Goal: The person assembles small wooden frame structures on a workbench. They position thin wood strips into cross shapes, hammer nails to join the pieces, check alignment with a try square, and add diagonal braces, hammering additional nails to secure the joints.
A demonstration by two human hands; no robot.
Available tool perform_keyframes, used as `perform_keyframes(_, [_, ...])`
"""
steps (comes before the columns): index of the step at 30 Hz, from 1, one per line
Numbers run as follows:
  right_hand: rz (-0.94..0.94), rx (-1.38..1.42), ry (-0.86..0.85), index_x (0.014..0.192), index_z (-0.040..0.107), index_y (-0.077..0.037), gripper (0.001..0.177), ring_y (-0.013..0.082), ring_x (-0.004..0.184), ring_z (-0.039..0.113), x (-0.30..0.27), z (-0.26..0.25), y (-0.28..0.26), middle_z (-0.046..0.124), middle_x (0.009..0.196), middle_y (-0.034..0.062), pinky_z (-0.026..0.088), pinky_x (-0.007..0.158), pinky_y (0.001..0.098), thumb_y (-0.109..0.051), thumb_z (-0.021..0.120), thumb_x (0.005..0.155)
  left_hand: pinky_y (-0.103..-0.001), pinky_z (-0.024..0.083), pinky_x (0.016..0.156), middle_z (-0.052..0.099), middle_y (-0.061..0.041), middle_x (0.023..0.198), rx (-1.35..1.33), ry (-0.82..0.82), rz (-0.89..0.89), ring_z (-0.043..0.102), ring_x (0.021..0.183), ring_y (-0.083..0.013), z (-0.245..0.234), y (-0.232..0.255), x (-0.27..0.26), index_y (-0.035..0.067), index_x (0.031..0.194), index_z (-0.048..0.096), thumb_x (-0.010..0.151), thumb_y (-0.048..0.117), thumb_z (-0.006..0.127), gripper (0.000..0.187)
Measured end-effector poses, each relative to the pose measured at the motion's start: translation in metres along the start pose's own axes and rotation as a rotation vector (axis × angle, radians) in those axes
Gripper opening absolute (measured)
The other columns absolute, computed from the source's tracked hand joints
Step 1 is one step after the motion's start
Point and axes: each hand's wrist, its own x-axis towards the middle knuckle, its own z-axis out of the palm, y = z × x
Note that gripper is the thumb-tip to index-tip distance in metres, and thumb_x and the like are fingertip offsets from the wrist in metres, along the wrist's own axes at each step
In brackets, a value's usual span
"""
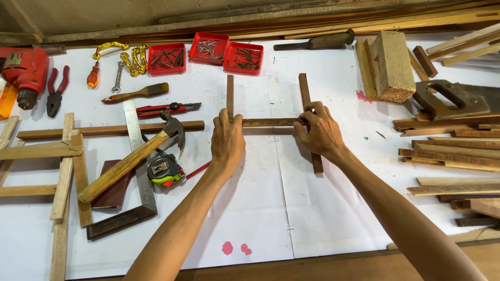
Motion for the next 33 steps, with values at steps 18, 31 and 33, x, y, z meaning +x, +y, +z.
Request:
perform_keyframes(18, [0.065, 0.080, 0.142, 0.118, 0.070, 0.000, 0.042, 0.0251, 0.103, 0.066, -0.042, 0.011, -0.008, 0.061, 0.130, 0.0129, 0.060, 0.079, 0.0360, -0.029, 0.075, 0.088, -0.034, 0.062, 0.071, 0.060, -0.026, 0.106, 0.020, -0.008, 0.009, 0.063, 0.093, -0.0330, -0.013, 0.008, -0.035, -0.013, 0.109, 0.067, 0.082, 0.000, 0.070, 0.031])
perform_keyframes(31, [-0.247, -0.225, 0.052, 0.126, 0.072, -0.007, 0.038, 0.0222, 0.122, 0.059, -0.036, 0.006, -0.019, 0.066, 0.122, 0.0056, 0.047, 0.106, 0.0389, -0.018, 0.070, 0.090, -0.036, 0.057, 0.073, 0.062, -0.022, 0.107, 0.154, -0.072, 0.017, 0.063, 0.090, -0.0282, -0.034, 0.018, -0.041, -0.010, 0.113, 0.065, 0.084, 0.009, 0.072, 0.035])
perform_keyframes(33, [-0.326, -0.380, 0.011, 0.127, 0.068, -0.005, 0.044, 0.0234, 0.118, 0.059, -0.033, 0.006, -0.021, 0.068, 0.118, 0.0078, 0.046, 0.105, 0.0408, -0.027, 0.074, 0.088, -0.045, 0.053, 0.079, 0.057, -0.031, 0.119, -0.092, -0.068, -0.016, 0.059, 0.099, -0.0376, -0.043, 0.013, -0.044, -0.014, 0.124, 0.058, 0.079, 0.023, 0.079, 0.063])
